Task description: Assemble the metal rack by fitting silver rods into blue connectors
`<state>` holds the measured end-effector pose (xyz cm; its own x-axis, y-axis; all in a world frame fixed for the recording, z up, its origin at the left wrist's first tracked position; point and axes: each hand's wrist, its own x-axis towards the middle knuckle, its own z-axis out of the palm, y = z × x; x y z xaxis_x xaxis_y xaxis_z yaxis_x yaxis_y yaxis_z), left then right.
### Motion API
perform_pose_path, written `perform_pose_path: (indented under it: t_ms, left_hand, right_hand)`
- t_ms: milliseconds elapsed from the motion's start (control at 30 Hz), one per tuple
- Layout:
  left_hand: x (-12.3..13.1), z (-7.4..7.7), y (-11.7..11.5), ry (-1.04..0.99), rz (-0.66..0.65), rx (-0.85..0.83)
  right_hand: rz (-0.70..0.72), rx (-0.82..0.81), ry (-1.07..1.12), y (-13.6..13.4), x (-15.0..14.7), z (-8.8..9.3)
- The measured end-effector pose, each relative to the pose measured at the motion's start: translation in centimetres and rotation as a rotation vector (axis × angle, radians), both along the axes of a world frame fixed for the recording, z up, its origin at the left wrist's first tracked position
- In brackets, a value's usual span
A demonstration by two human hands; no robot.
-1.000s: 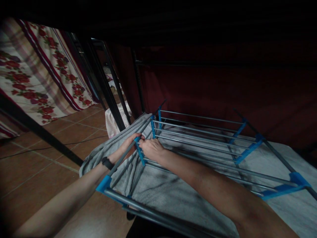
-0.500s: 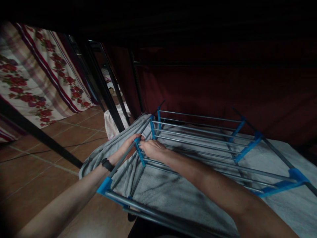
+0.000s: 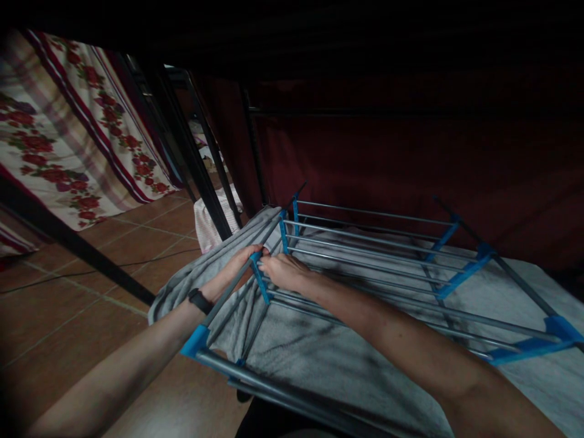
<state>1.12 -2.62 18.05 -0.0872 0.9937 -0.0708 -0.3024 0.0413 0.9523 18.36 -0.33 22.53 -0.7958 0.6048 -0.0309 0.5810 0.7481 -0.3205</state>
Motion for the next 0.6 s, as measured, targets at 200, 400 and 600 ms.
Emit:
perform_pose_path:
  t_ms: [200,400,600]
  left_hand:
    - [0.02,0.0,0.14,-0.007,-0.012,-0.012]
    - [-0.19,-0.24,0.5,-0.008,-0.012,-0.004]
    - [-0.21,-0.46,0.49,-0.016,0.008,0.019]
  right_hand:
    - [0.001,0.006,0.017,-0.13,0.16,0.05]
    - [0.002,0.054,0.023,-0.37,0.37,-0.13]
    - [-0.012,0.091,-0.007,-0.67,0.25,0.1]
